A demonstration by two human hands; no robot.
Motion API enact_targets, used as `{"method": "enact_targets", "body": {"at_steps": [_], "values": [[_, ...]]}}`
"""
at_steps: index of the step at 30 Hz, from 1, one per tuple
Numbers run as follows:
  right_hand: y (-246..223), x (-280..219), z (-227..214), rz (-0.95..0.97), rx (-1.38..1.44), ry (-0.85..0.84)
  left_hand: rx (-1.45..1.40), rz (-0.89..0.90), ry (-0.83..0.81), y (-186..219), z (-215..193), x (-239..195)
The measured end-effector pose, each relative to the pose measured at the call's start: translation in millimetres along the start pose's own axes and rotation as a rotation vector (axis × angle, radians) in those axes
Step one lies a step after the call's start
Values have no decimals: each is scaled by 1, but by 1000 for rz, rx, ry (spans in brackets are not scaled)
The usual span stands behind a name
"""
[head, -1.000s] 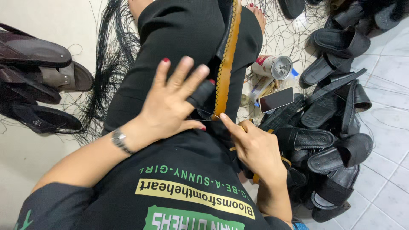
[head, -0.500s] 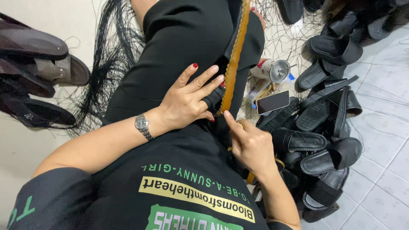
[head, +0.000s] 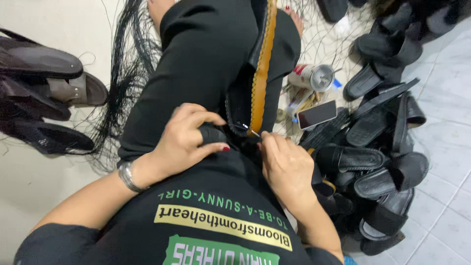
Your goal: The person sits on the floor and sews a black shoe using a needle and thread. They repeatedly push the needle through the shoe's sole and pull the thread tight to secure the stitching.
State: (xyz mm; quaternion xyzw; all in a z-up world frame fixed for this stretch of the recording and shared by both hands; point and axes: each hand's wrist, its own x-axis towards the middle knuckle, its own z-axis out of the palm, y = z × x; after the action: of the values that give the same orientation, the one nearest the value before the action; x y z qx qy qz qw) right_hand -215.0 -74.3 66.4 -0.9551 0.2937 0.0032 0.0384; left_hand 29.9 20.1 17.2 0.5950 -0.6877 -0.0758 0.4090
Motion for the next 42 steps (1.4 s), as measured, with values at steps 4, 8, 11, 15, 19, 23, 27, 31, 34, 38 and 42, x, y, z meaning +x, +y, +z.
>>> {"method": "enact_targets", "body": {"at_steps": [4, 8, 11, 15, 19, 23, 27, 31, 34, 38, 42], "values": [[9, 7, 4, -15, 61, 7, -1213, -647, -305, 13, -17, 30], [14, 4, 8, -51, 125, -8, -917, -1033, -391, 9, 9, 15], [18, 13, 5, -85, 160, -35, -874, -1059, -377, 6, 17, 17], [15, 17, -14, -124, 84, -116, -801, -976, -664, 11, -3, 51], [17, 15, -29, -100, -25, -221, -864, -1091, -541, 13, 6, 41], [19, 15, -13, -158, 43, -183, -830, -1104, -394, 14, 13, 24], [18, 12, -18, -170, 88, -148, -848, -870, -545, 9, 14, 30], [25, -5, -83, -30, -96, -442, -758, -733, -457, 11, 13, 31], [41, -14, -81, 39, 240, -482, -647, -568, -398, 9, 23, 17], [33, -6, 1, 214, 1180, 48, -719, -529, -157, 11, 32, 20], [29, -9, 47, 214, 1497, 195, -699, -499, -119, 6, 40, 17]]}}
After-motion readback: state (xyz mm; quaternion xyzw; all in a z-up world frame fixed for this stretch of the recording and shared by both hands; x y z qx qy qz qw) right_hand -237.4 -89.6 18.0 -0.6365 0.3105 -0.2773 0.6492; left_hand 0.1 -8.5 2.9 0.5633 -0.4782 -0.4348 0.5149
